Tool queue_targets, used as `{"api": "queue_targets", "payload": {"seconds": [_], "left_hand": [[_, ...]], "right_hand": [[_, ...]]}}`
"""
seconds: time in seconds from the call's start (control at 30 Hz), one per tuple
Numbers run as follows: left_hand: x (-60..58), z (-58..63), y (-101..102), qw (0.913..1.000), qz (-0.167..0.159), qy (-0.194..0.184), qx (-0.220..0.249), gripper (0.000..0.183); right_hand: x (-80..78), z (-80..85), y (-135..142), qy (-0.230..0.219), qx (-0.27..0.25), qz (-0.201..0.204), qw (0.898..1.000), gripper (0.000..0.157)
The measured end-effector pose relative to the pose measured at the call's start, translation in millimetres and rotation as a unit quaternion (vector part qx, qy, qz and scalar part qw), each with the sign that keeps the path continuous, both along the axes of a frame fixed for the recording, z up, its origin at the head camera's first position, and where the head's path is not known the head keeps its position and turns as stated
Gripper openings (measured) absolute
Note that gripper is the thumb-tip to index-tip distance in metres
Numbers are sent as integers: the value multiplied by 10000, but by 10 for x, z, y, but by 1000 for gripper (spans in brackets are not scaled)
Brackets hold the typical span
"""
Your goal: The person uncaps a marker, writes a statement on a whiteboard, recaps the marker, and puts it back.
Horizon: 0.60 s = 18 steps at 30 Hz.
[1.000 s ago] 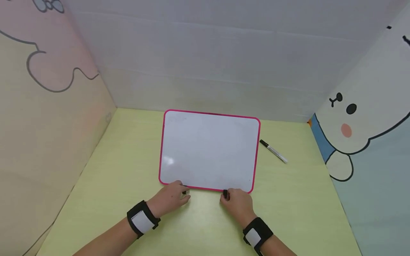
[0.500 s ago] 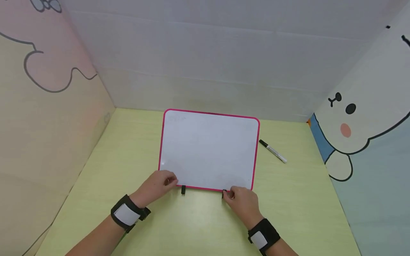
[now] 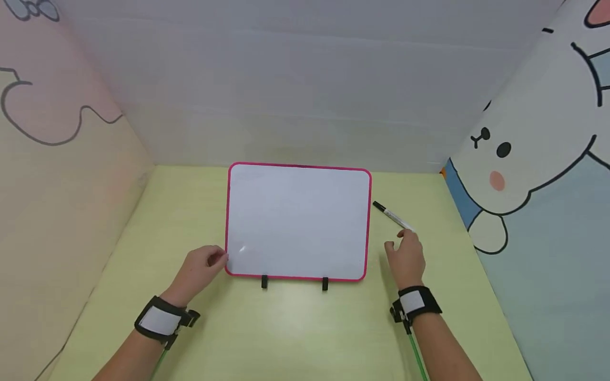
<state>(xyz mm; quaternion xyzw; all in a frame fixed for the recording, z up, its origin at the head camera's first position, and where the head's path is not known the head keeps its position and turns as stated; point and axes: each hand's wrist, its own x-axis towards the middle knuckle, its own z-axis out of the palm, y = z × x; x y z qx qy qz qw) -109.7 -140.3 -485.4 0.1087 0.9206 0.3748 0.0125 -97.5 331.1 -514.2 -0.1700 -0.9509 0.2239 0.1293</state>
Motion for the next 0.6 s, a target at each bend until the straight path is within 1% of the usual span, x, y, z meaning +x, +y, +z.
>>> {"api": "queue_targets", "payload": {"seconds": [0.1,0.17,0.23,0.3,0.37,0.43,0.53,0.6], "left_hand": [[11,-32,-74,9999,22,94,-37,11],[25,-49,-128,9998,75,178,-25,10],[41,-79,-185,9992,238,301,-61,8],[56,-99,-229,9980,490,389,-63,9],[65,-120,-256,9965,750,358,-12,14],[67,-146,-273,9954,918,260,42,22],[59,-194,-286,9957,916,53,122,32],[47,-233,-292,9964,835,14,125,33]], "right_hand": [[-153,-80,219,-547,37,-253,9982,48],[-231,-129,287,-733,134,-313,9967,52],[-302,-188,312,-871,289,-282,9954,53],[-364,-250,314,-980,474,-217,9938,52],[-414,-305,306,-1016,668,-149,9925,49],[-453,-348,292,-1017,902,-110,9907,45],[-491,-369,258,-950,1222,-110,9879,38],[-509,-366,233,-964,1430,-115,9850,32]]}}
